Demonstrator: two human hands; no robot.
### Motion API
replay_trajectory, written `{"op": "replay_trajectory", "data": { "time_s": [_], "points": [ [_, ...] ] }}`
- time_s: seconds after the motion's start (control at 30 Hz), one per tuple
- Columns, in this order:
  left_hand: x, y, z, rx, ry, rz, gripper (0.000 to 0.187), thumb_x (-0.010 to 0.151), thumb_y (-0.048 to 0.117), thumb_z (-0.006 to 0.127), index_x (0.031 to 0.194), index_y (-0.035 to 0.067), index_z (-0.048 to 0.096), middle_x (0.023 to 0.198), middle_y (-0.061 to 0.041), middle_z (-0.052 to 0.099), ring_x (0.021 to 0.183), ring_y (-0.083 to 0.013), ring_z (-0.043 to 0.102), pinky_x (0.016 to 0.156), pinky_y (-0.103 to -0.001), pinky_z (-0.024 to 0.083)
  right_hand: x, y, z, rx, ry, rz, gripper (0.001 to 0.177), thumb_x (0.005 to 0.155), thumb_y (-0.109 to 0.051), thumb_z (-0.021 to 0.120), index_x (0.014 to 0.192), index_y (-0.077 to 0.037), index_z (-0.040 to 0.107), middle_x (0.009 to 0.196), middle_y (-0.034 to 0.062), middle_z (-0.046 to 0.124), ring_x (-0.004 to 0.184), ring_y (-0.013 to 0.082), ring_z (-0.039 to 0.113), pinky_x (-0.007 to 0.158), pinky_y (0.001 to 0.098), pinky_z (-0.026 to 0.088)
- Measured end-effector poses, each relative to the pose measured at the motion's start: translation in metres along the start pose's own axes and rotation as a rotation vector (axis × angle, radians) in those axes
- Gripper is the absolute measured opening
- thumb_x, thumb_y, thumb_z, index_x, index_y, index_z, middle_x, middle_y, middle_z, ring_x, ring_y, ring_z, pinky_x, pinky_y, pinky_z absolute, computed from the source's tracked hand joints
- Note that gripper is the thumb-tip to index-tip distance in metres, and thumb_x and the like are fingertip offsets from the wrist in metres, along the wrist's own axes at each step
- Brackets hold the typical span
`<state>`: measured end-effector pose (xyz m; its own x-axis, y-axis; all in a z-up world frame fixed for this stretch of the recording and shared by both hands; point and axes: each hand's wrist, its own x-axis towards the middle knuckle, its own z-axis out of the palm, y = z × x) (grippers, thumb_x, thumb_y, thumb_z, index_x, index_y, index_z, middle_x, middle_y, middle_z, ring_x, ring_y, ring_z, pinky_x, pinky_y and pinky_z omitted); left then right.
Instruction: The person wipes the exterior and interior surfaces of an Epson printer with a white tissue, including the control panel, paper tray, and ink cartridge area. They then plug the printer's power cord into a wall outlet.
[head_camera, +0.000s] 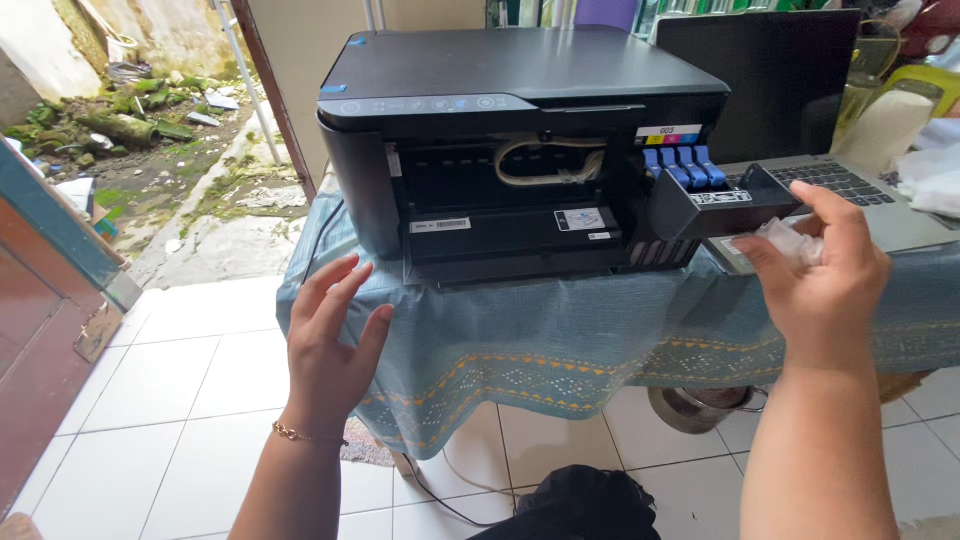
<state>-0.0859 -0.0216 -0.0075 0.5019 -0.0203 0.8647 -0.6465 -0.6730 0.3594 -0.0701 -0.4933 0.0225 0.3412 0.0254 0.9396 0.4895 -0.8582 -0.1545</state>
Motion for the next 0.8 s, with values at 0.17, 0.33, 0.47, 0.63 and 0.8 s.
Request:
{"op": "replay_trajectory", "data": {
  "time_s": [0.17, 0.33, 0.47, 0.63, 0.8],
  "points": [
    [0.004, 0.001, 0.005, 0.011, -0.016, 0.011, 0.047, 0.088, 0.014, 0.079, 0.132, 0.006, 0.066, 0.139, -0.016, 0.062, 0.130, -0.0320, 0.060, 0.109, -0.042, 0.049, 0.008, 0.006, -0.001, -0.042, -0.006, -0.044, 0.053, 0.096, -0.037, 0.087, 0.129, -0.003, 0.062, 0.095, 0.0091, 0.072, 0.085, 0.0153, 0.071, 0.072, 0.0244, 0.055],
    [0.010, 0.001, 0.011, 0.022, -0.037, 0.044, 0.046, 0.087, 0.014, 0.080, 0.130, 0.006, 0.067, 0.137, -0.015, 0.063, 0.128, -0.0312, 0.061, 0.108, -0.041, 0.049, 0.032, 0.003, -0.003, -0.100, 0.010, -0.082, 0.054, 0.095, -0.035, 0.092, 0.129, -0.003, 0.064, 0.094, 0.0115, 0.069, 0.086, 0.0196, 0.069, 0.077, 0.0299, 0.056],
    [0.014, 0.003, 0.017, 0.045, -0.042, 0.091, 0.040, 0.082, 0.011, 0.083, 0.121, 0.006, 0.071, 0.131, -0.012, 0.066, 0.122, -0.0321, 0.062, 0.102, -0.040, 0.051, 0.040, 0.003, -0.007, -0.092, -0.081, -0.009, 0.051, 0.094, -0.032, 0.091, 0.126, -0.002, 0.064, 0.092, 0.0113, 0.067, 0.084, 0.0205, 0.067, 0.075, 0.0303, 0.055],
    [0.019, 0.003, 0.026, 0.047, -0.028, 0.096, 0.040, 0.076, 0.009, 0.087, 0.113, 0.004, 0.071, 0.119, -0.011, 0.070, 0.111, -0.0305, 0.065, 0.096, -0.040, 0.052, 0.005, 0.023, -0.007, 0.008, -0.066, -0.017, 0.053, 0.097, -0.037, 0.087, 0.123, -0.002, 0.056, 0.100, 0.0073, 0.069, 0.091, 0.0162, 0.070, 0.080, 0.0253, 0.055],
    [0.017, -0.003, 0.036, 0.057, 0.043, 0.091, 0.036, 0.075, 0.009, 0.088, 0.106, 0.004, 0.070, 0.112, -0.011, 0.071, 0.105, -0.0318, 0.067, 0.093, -0.040, 0.053, -0.028, -0.007, -0.009, 0.222, 0.127, 0.110, 0.030, 0.108, -0.024, 0.068, 0.117, 0.000, 0.052, 0.097, 0.0119, 0.063, 0.082, 0.0165, 0.061, 0.074, 0.0272, 0.050]
  ]
}}
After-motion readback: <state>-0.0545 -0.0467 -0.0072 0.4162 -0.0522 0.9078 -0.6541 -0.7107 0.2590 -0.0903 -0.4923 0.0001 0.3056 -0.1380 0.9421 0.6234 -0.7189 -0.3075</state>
